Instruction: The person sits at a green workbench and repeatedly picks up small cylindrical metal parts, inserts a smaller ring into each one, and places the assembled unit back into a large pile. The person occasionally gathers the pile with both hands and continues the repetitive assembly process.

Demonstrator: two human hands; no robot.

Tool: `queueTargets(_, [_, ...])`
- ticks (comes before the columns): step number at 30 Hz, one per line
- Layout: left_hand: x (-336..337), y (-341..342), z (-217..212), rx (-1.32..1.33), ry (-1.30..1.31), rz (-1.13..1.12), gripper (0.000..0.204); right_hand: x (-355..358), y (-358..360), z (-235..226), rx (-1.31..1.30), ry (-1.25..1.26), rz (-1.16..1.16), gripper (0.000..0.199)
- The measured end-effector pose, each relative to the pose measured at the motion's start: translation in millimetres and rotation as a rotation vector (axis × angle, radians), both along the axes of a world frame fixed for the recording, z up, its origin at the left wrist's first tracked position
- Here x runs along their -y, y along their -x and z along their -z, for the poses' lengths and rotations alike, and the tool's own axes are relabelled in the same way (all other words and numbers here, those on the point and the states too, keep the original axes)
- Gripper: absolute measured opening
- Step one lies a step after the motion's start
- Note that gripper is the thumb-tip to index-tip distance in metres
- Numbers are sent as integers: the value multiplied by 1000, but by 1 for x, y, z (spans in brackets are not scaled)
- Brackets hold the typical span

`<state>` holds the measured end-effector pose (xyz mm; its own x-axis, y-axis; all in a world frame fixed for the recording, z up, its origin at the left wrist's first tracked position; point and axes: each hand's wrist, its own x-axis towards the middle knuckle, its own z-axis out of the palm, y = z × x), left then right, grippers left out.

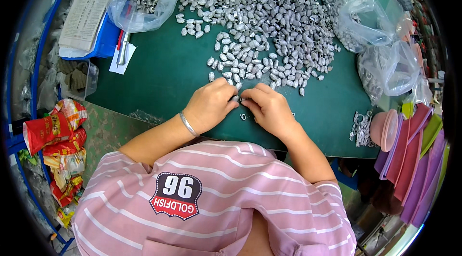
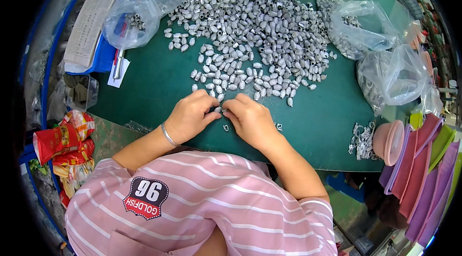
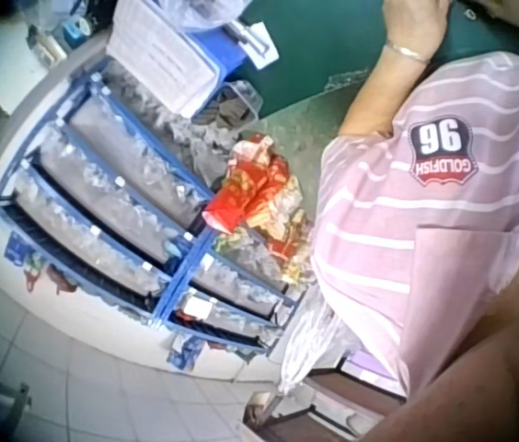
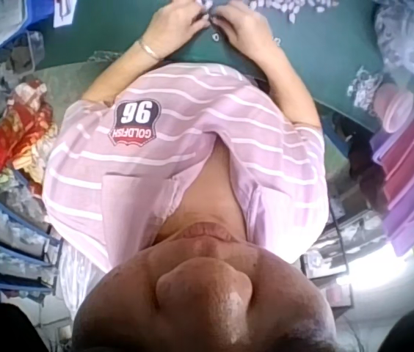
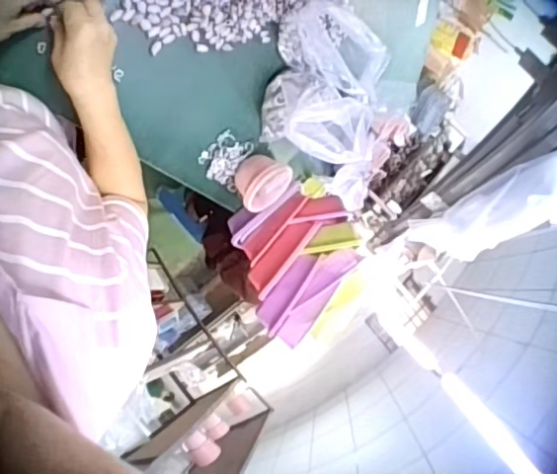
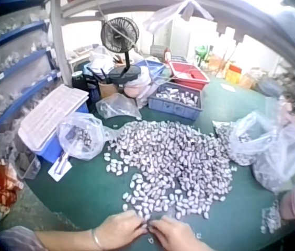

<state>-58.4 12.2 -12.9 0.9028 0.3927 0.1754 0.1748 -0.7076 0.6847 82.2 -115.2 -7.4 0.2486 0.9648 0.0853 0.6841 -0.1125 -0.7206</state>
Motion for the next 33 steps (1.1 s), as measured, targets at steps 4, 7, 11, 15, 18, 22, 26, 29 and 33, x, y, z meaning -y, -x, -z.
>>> queueTargets(4, [-2, -1, 0, 29, 77, 87, 18, 8, -6, 2, -374, -88, 16, 14])
queueTargets(7, [0, -2, -9, 136, 452, 68, 17, 11, -15, 12, -530, -220, -37, 14])
queueTargets(11, [2, -3, -12, 262, 449, 73, 18, 16, -10, 4, -1693, -69, 172, 17])
queueTargets(15, [6, -3, -16, 153, 911, 10, 14, 15, -9, 5, -2068, -70, 211, 20])
queueTargets(18, [5, -2, -11, 108, 1561, 5, 12, 15, -8, 6, -2168, -64, 187, 18])
queueTargets(22, [-2, 2, 4, 143, 1967, 66, 13, 15, -8, 10, -2220, -53, 137, 18])
queueTargets(26, [-17, 5, -5, 223, 1982, -32, 19, 13, -7, 5, -2004, -38, 203, 15])
queueTargets(29, [-33, 5, -12, 52, 1443, -179, 12, 10, -13, 6, -1370, 121, 254, 8])
queueTargets(33, [-36, 5, -8, 47, 269, 5, 13, -11, -6, 5, -102, -139, 26, 12])
